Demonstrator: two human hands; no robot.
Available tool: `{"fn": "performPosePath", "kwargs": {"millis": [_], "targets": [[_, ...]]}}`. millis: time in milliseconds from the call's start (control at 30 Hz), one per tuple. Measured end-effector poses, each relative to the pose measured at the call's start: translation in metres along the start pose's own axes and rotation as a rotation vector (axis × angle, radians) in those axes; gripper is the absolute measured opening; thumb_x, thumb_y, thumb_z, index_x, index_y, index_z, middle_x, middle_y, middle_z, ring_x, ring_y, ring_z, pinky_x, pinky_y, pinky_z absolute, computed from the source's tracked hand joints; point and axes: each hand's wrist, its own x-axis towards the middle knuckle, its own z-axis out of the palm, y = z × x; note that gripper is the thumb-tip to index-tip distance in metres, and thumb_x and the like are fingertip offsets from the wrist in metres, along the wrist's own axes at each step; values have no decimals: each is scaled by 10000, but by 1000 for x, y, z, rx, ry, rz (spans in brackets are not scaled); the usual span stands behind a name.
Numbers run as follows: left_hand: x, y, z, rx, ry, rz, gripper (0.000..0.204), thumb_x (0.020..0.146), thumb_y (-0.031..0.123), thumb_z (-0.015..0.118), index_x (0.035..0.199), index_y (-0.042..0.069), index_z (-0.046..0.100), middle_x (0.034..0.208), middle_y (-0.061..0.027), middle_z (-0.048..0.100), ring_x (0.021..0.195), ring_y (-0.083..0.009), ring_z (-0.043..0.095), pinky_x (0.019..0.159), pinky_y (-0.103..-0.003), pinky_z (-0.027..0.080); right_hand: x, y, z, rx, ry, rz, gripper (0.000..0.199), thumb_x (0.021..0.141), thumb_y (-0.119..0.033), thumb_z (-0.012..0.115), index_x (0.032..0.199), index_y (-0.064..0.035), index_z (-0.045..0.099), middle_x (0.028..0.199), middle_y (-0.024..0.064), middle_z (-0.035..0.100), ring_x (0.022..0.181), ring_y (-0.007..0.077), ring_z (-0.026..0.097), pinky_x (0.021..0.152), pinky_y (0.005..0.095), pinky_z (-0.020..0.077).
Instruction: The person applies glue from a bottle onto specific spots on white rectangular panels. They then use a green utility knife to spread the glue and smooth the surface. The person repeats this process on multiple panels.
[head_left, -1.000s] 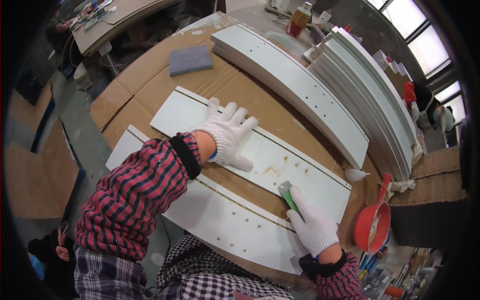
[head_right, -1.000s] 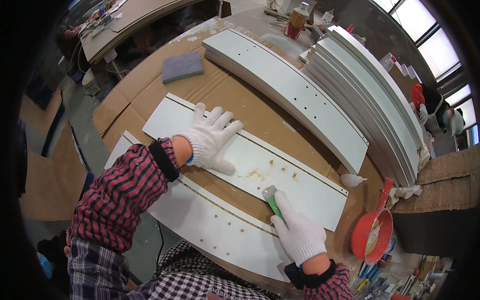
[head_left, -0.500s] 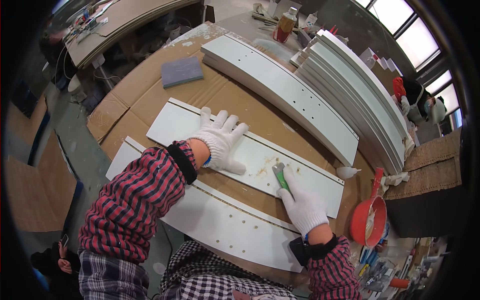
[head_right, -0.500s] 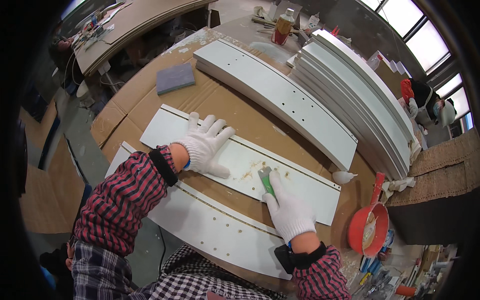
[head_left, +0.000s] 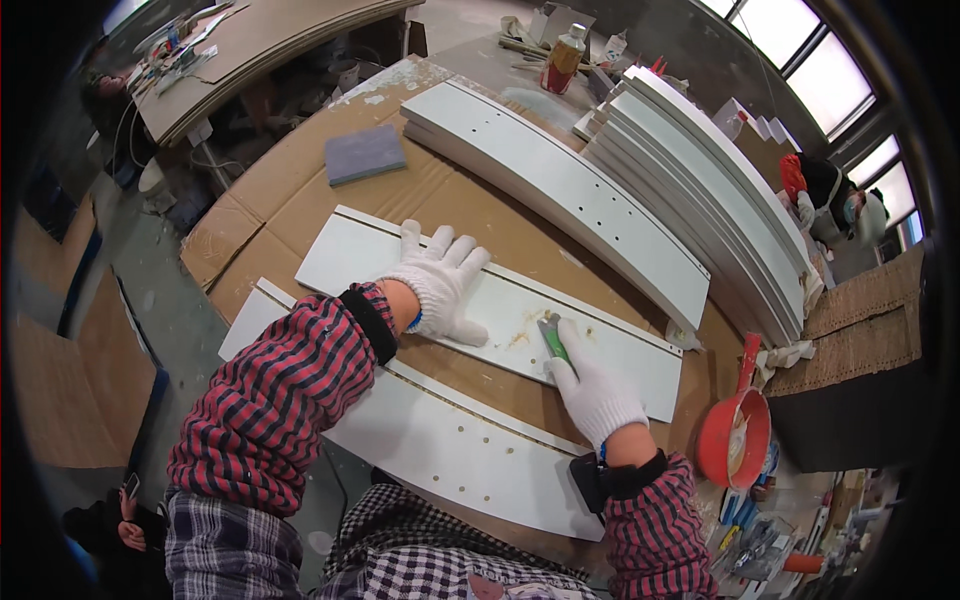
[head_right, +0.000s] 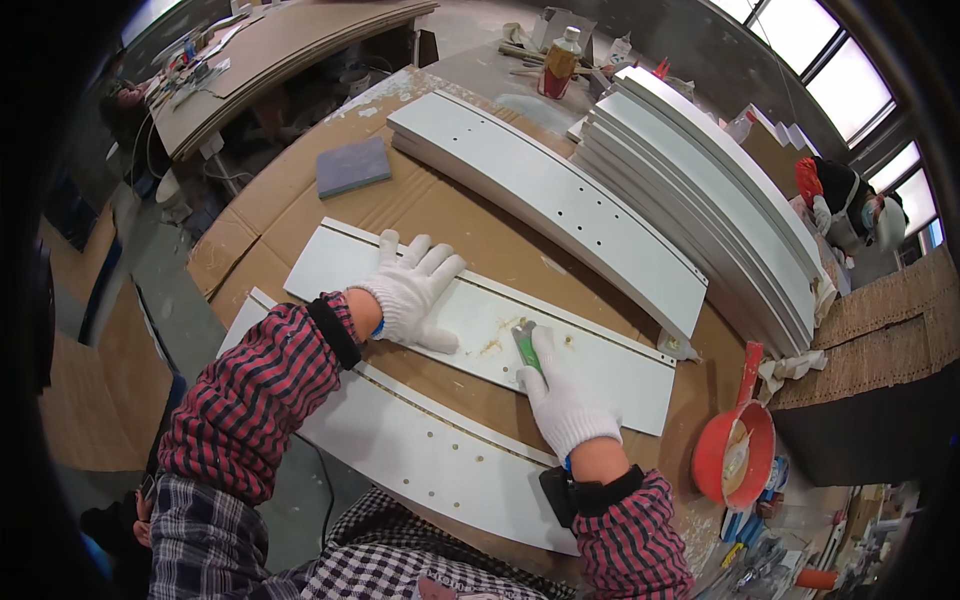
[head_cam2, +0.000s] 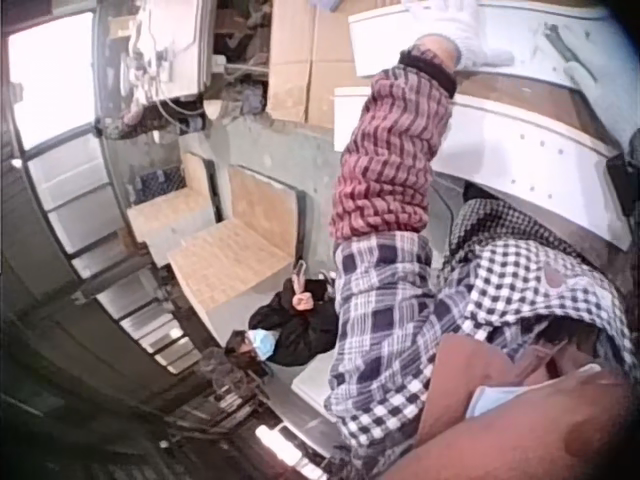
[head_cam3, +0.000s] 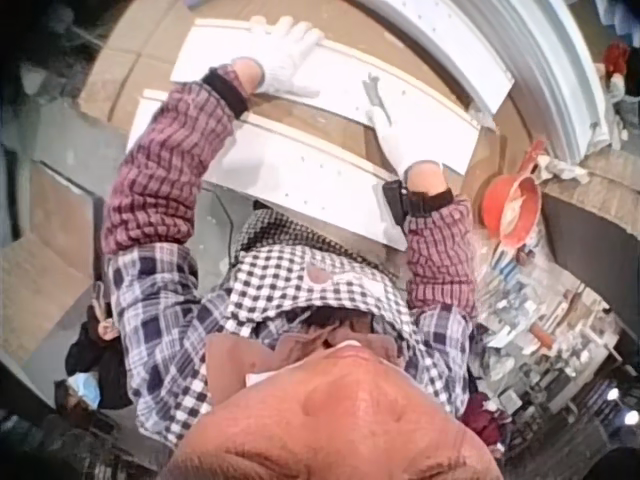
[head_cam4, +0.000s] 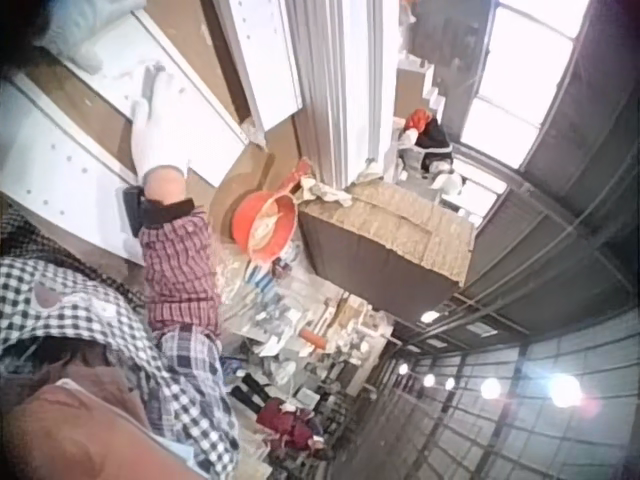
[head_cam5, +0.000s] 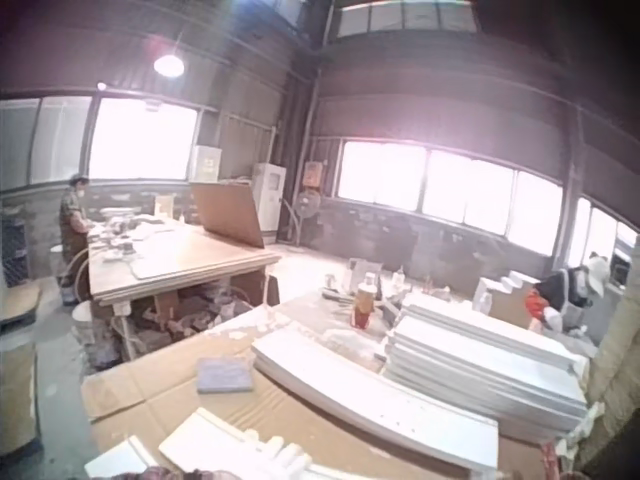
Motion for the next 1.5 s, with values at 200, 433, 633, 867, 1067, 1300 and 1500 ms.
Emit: {"fn": "performPosePath", "kwargs": {"millis": [200, 433, 633, 867, 1067, 1300, 1500], "targets": [[-2, 5, -9, -13, -46, -7, 948, 680, 632, 704, 1375, 38, 455, 1328, -174, 485, 1290, -354, 411, 1055, -650, 210, -14, 8, 3, -13, 12, -15, 535, 990, -437, 455, 1489, -287, 331, 1059, 204, 692, 918, 440, 667, 762, 546, 525], [35, 40, -33, -31, -383, -97, 902, 576, 398, 903, 1301, 41, 501, 1300, -168, 557, 1242, -353, 517, 1001, -454, 478, -28, -6, -5, 35, -87, 112, 542, 990, -420, 464, 1495, -282, 326, 1048, 205, 699, 893, 441, 675, 753, 531, 529], [39, 39, -24, -95, -329, 2, 873, 556, 367, 917, 1258, 30, 520, 1284, -174, 561, 1226, -369, 524, 1003, -433, 480, -9, -5, -2, 80, -119, 148, 533, 985, -408, 468, 1484, -274, 339, 1110, 223, 678, 961, 444, 660, 788, 529, 525], [29, 38, -29, -111, -300, -27, 800, 579, 328, 896, 1231, 34, 538, 1254, -160, 578, 1198, -353, 543, 985, -425, 488, -23, -11, 3, 12, -53, 59, 542, 970, -364, 506, 1470, -199, 375, 1352, 235, 544, 1148, 429, 580, 905, 530, 490], [30, 30, -25, -106, -305, -25, 810, 571, 335, 900, 1233, 37, 541, 1262, -156, 573, 1203, -347, 543, 992, -421, 485, 6, -28, -13, 65, -234, 222, 558, 994, -392, 454, 1509, -250, 292, 1265, 260, 601, 1143, 458, 587, 900, 555, 496], [31, 32, -24, -93, -268, 0, 832, 578, 359, 902, 1252, 38, 535, 1284, -160, 566, 1215, -347, 540, 1012, -420, 474, 14, -29, -27, 97, -336, 290, 521, 991, -380, 472, 1475, -232, 347, 1359, 208, 548, 1225, 427, 537, 926, 559, 483], [28, 32, -31, -129, -260, -7, 814, 578, 360, 897, 1241, 45, 545, 1279, -148, 574, 1219, -337, 541, 1005, -421, 476, -12, -11, 1, -46, -22, 90, 544, 990, -403, 444, 1493, -214, 362, 1222, 263, 614, 1064, 463, 609, 905, 524, 487]]}}
